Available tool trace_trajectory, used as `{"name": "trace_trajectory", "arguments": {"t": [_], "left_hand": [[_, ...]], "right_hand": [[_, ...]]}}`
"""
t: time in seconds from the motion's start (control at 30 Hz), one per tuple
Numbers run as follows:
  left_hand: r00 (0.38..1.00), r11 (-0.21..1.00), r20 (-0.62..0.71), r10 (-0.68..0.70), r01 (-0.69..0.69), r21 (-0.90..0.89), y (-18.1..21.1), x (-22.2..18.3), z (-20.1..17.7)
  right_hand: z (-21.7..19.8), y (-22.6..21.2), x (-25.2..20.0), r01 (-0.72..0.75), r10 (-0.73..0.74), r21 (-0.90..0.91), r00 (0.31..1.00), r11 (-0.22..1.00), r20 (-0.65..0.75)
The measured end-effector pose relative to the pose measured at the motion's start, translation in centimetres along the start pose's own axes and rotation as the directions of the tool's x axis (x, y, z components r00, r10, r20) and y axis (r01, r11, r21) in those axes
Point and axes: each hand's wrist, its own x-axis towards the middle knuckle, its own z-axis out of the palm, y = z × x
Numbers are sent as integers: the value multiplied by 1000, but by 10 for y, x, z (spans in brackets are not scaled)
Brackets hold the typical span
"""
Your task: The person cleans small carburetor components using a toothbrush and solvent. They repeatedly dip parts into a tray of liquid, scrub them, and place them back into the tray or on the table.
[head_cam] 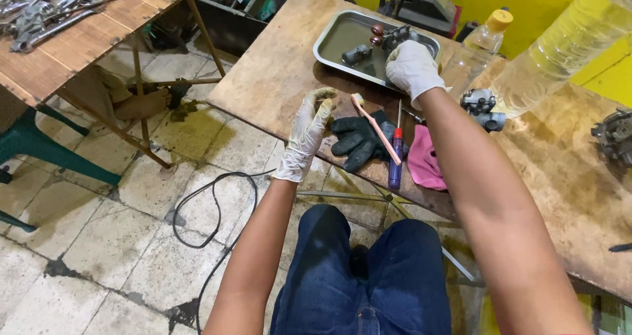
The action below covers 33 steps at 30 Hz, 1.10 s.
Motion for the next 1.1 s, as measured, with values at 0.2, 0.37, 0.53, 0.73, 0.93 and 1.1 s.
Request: {"name": "trace_trajectory", "arguments": {"t": [0.2, 0.37, 0.53, 0.73, 0.93, 1.1], "left_hand": [[1000, 999, -1, -12, 12, -33, 0, -2, 3], [999, 998, -9, 51, -51, -31, -2, -4, 6], [998, 998, -17, 60, -60, -13, 5, -7, 8], [998, 998, 20, 60, -60, -6, -12, 4, 0], [999, 998, 12, 34, -34, -45, -14, 9, 0], [1000, 997, 14, -5, 6, -78, -15, -1, 5]], "right_hand": [[-8, 8, 2, 7, -7, -69, 1000, 998, 7], [-15, 17, -3, 2, -2, -126, 1000, 992, -2], [-41, -55, -78, -128, 129, -21, 959, 992, 251], [9, -9, -77, 127, -51, -189, 931, 974, 362], [23, 11, -74, 185, -69, -287, 927, 940, 370], [-10, -2, -90, 208, -116, -238, 929, 949, 350]]}}
